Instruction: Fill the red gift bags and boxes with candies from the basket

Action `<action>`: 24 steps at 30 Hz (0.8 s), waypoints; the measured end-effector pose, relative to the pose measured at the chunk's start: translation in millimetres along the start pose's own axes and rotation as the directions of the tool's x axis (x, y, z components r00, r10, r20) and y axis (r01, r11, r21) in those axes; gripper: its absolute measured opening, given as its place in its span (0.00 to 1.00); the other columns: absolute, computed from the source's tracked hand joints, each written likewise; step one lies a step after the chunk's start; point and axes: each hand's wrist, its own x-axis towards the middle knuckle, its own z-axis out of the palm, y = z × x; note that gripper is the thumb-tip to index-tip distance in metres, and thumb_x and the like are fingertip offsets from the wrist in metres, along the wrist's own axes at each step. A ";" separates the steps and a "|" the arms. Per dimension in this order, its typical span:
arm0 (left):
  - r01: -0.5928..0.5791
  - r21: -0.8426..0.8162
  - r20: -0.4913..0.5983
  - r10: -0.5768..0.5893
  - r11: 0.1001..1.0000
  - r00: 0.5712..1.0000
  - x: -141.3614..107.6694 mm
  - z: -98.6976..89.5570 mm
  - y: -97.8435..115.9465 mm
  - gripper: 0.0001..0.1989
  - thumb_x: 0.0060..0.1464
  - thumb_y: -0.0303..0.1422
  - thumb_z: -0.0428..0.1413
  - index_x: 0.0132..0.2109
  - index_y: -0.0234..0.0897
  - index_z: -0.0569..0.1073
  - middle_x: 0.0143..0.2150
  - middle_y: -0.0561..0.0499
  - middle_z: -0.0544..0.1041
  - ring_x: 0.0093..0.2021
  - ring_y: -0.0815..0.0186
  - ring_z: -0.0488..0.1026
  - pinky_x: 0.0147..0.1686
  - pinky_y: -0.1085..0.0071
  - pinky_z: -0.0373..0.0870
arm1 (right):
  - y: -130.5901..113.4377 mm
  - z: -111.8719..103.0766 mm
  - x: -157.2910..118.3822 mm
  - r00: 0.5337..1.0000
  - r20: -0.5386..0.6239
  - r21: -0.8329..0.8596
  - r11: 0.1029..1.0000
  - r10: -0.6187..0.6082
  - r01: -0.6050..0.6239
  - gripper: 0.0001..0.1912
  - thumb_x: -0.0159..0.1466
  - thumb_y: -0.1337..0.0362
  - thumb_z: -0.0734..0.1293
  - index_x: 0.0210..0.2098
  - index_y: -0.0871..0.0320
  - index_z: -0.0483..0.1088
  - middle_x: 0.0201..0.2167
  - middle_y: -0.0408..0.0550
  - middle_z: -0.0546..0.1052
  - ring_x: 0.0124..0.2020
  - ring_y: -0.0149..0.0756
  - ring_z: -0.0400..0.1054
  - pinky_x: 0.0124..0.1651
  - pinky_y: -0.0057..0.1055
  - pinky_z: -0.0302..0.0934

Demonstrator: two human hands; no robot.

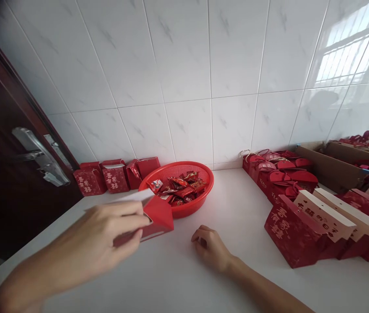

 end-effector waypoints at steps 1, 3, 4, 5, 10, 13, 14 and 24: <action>-0.051 -0.013 0.036 0.051 0.999 0.998 -0.6 1.5 8.9 0.11 0.56 0.25 0.50 0.27 0.39 0.72 0.28 0.55 0.70 0.25 0.70 0.66 0.26 0.73 0.57 | 1.1 0.3 0.1 1.000 -0.008 0.002 1.000 0.000 0.000 0.13 0.55 0.78 0.59 0.31 0.59 0.73 0.33 0.47 0.72 0.26 0.28 0.62 0.30 0.25 0.56; -0.125 -0.038 0.086 0.128 0.991 0.988 -1.2 5.2 22.9 0.12 0.55 0.21 0.49 0.27 0.39 0.70 0.28 0.54 0.70 0.27 0.69 0.67 0.28 0.72 0.58 | 3.9 1.1 0.4 0.999 -0.032 0.009 1.000 -0.005 0.006 0.13 0.55 0.77 0.59 0.31 0.59 0.73 0.33 0.47 0.72 0.27 0.28 0.63 0.30 0.25 0.56; -0.151 -0.044 0.101 0.155 0.988 0.983 -1.1 8.0 28.6 0.11 0.54 0.20 0.50 0.27 0.39 0.69 0.29 0.54 0.71 0.28 0.68 0.68 0.29 0.71 0.59 | 5.6 1.6 0.7 0.999 -0.045 0.014 1.000 -0.011 0.011 0.13 0.55 0.77 0.59 0.31 0.59 0.73 0.33 0.47 0.73 0.27 0.29 0.63 0.31 0.26 0.57; -0.174 -0.044 0.118 0.178 0.984 0.977 -0.8 11.7 33.6 0.11 0.52 0.19 0.51 0.27 0.38 0.69 0.30 0.54 0.72 0.30 0.68 0.69 0.31 0.71 0.61 | 7.2 1.9 1.2 0.998 -0.061 0.019 1.000 -0.016 0.017 0.13 0.55 0.77 0.59 0.32 0.58 0.73 0.33 0.46 0.73 0.27 0.29 0.63 0.31 0.26 0.57; -0.246 -0.022 0.238 0.244 0.969 0.940 8.7 40.4 48.3 0.08 0.51 0.20 0.54 0.31 0.38 0.72 0.33 0.52 0.75 0.33 0.64 0.73 0.33 0.69 0.65 | 12.1 -0.4 4.2 0.987 -0.160 0.043 0.999 0.003 0.004 0.12 0.56 0.74 0.59 0.32 0.59 0.73 0.30 0.45 0.73 0.28 0.31 0.63 0.32 0.28 0.57; -0.274 0.006 0.258 0.263 0.962 0.930 19.0 56.4 47.6 0.07 0.52 0.21 0.54 0.32 0.37 0.73 0.32 0.50 0.76 0.32 0.61 0.73 0.31 0.67 0.65 | 12.7 -4.2 4.9 0.979 -0.202 0.077 0.997 0.016 0.000 0.08 0.59 0.69 0.60 0.28 0.58 0.70 0.29 0.45 0.72 0.27 0.31 0.61 0.31 0.28 0.56; -0.280 0.022 0.240 0.266 0.960 0.933 22.2 60.2 46.1 0.07 0.53 0.22 0.53 0.31 0.37 0.73 0.31 0.49 0.76 0.31 0.61 0.73 0.30 0.66 0.65 | 12.8 -5.3 4.8 0.978 -0.206 0.091 0.996 0.019 -0.001 0.08 0.60 0.68 0.61 0.27 0.58 0.69 0.28 0.45 0.72 0.28 0.32 0.61 0.31 0.28 0.57; -0.291 0.113 0.058 0.287 0.950 0.956 32.1 74.9 25.6 0.10 0.52 0.18 0.52 0.27 0.36 0.70 0.27 0.50 0.72 0.26 0.63 0.71 0.22 0.67 0.57 | -3.2 -19.3 0.3 0.995 -0.078 0.327 0.945 0.057 -0.028 0.20 0.69 0.49 0.56 0.39 0.58 0.70 0.35 0.48 0.75 0.36 0.39 0.67 0.40 0.33 0.62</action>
